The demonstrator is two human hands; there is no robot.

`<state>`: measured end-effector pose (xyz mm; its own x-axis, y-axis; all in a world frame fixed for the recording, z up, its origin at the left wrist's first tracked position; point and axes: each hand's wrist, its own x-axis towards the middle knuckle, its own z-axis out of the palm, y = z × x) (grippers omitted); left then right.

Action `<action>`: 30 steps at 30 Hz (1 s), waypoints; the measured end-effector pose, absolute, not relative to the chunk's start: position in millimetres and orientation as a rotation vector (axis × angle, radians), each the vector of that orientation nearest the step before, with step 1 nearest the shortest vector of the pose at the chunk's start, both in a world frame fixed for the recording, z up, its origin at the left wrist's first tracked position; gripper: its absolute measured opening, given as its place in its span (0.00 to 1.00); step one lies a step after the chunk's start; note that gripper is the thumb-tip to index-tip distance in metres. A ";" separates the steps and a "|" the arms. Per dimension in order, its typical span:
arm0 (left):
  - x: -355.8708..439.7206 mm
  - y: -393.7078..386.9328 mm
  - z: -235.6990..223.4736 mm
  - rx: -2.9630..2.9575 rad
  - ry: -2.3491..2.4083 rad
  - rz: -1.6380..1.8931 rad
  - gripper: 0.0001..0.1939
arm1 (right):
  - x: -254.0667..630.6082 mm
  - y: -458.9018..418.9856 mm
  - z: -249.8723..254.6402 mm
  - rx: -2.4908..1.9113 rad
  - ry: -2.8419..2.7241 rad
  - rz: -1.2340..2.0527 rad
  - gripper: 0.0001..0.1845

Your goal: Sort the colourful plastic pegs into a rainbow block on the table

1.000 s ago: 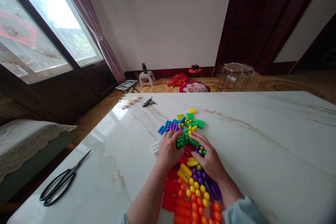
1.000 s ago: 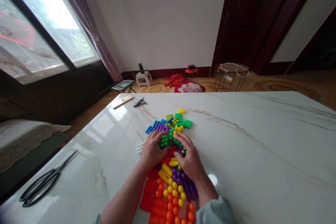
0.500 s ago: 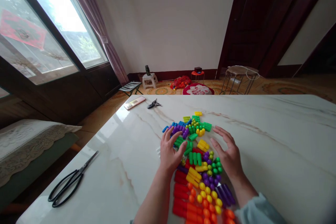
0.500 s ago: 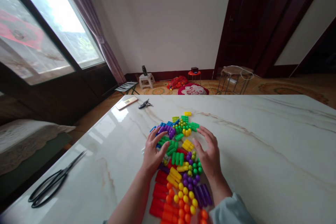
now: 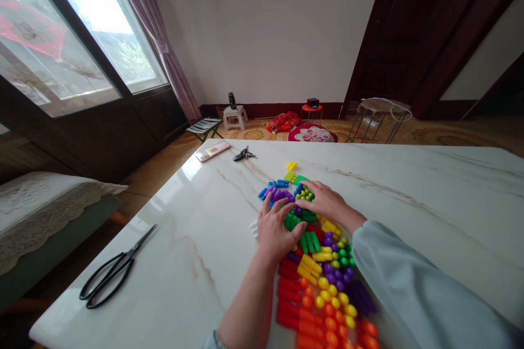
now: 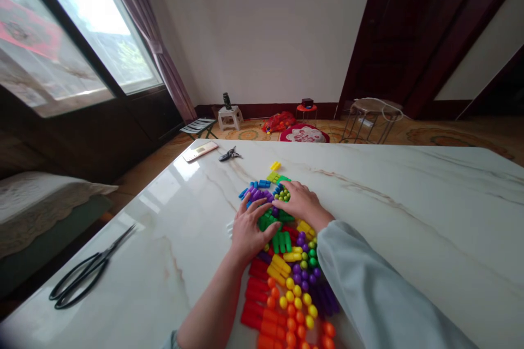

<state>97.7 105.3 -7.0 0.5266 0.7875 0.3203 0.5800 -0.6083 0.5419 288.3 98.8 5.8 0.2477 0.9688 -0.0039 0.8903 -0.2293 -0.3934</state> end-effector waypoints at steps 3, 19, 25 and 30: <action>97.6 105.6 -7.1 2.380 1.112 0.784 0.21 | 276.3 87.4 16.0 -2.187 -1.748 0.368 0.36; 97.5 118.6 -28.1 2.265 1.042 1.041 0.16 | 277.0 86.5 4.4 -1.918 -1.338 0.630 0.37; 95.4 120.3 -25.5 2.047 0.897 1.258 0.14 | 266.8 1.0 26.8 -1.607 -1.139 0.590 0.33; 75.1 96.5 -5.3 1.979 0.806 1.361 0.13 | 219.7 -122.7 4.7 -1.849 -1.092 0.151 0.25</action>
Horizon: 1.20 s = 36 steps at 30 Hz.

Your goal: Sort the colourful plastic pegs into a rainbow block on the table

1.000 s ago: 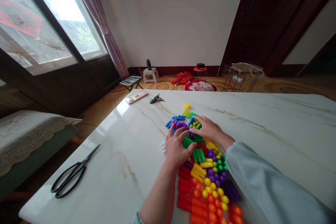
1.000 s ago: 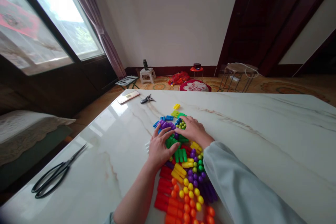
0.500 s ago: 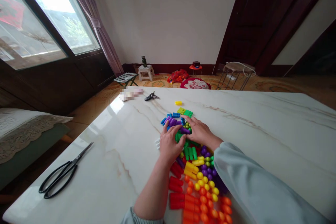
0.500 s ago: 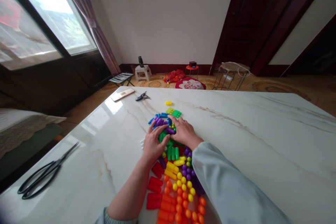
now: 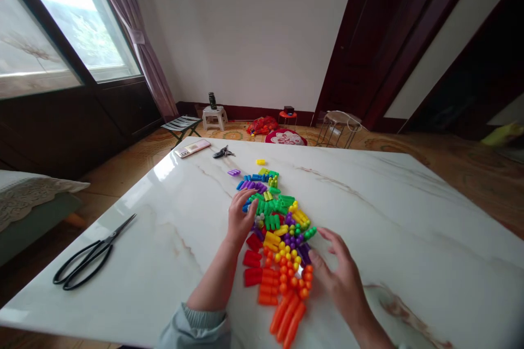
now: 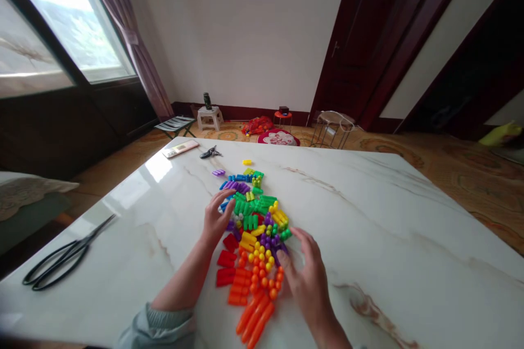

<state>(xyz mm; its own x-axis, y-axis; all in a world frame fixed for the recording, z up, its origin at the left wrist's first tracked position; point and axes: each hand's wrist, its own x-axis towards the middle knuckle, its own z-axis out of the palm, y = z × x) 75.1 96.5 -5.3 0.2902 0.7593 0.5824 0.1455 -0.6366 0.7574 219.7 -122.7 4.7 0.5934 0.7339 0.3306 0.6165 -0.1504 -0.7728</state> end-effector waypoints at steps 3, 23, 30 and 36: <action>41.3 60.4 11.3 2.068 0.782 1.178 0.17 | 187.9 -163.5 -11.0 -1.904 -1.263 0.124 0.33; 1.9 -66.6 -20.1 2.635 0.875 0.362 0.49 | 179.3 -108.9 10.8 -2.151 -1.746 0.480 0.47; 19.3 -71.3 -22.5 2.572 0.951 0.644 0.36 | 157.2 -103.0 0.2 -2.125 -1.543 0.407 0.40; 27.2 -55.6 -15.8 2.469 0.849 0.895 0.28 | 149.7 -96.2 -10.6 -1.797 -1.226 0.345 0.19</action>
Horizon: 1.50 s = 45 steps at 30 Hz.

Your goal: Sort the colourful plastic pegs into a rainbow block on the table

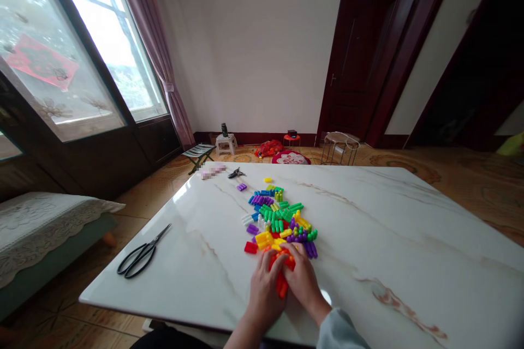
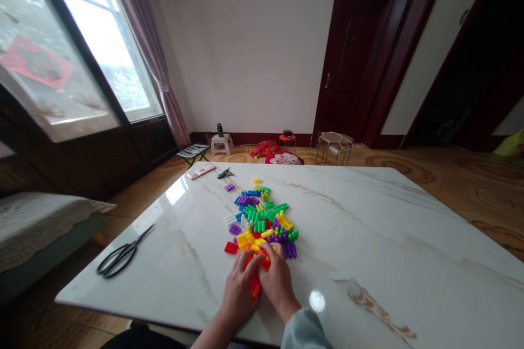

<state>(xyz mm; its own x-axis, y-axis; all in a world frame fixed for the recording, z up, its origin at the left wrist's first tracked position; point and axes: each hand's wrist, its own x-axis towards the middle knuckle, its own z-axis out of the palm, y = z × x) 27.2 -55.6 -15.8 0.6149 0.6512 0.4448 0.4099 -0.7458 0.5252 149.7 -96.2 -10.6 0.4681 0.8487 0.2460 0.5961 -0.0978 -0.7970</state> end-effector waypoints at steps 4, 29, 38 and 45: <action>37.2 -22.7 -2.5 2.505 0.777 0.996 0.27 | 158.4 -65.4 -0.3 -1.712 -1.172 0.232 0.12; 19.3 -21.2 -28.9 2.547 1.268 0.565 0.44 | 212.0 -73.9 -9.6 -2.066 -1.549 -0.033 0.15; 17.2 -19.2 -35.9 2.579 1.251 0.604 0.44 | 211.4 -30.7 1.0 -1.841 -1.040 0.115 0.16; 15.9 -16.0 -39.6 2.528 1.193 0.770 0.44 | 218.7 -28.4 25.6 -1.675 -1.222 0.096 0.23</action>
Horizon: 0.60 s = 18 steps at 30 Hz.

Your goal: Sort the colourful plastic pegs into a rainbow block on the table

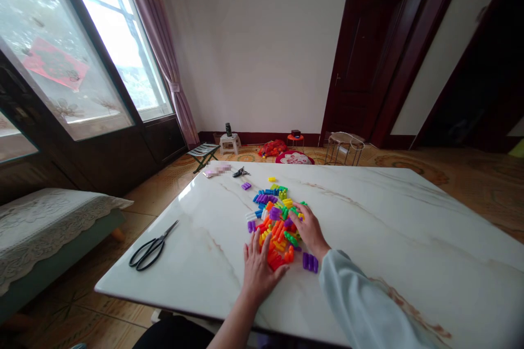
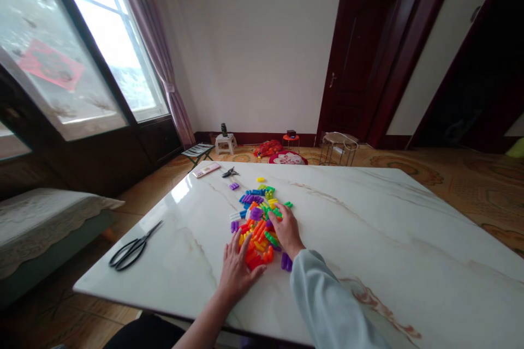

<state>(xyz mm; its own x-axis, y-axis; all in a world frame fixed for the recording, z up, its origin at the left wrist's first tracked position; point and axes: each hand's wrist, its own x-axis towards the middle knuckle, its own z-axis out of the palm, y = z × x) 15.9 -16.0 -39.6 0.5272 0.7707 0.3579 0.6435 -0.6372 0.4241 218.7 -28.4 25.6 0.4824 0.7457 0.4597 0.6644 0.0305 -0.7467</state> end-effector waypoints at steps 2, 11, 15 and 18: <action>15.5 -14.6 -40.8 2.477 1.177 0.828 0.40 | 236.4 -47.1 16.4 -1.759 -1.315 -0.058 0.23; 10.6 -3.8 -45.5 2.197 1.144 1.000 0.27 | 289.4 -124.3 -51.7 -2.324 -1.908 -0.029 0.31; 25.7 46.8 -23.1 2.057 1.248 1.054 0.25 | 288.1 -122.5 -56.5 -2.312 -1.921 -0.090 0.30; 53.2 105.2 -4.7 2.097 1.362 0.877 0.26 | 290.7 -121.7 -60.1 -2.277 -1.920 -0.128 0.30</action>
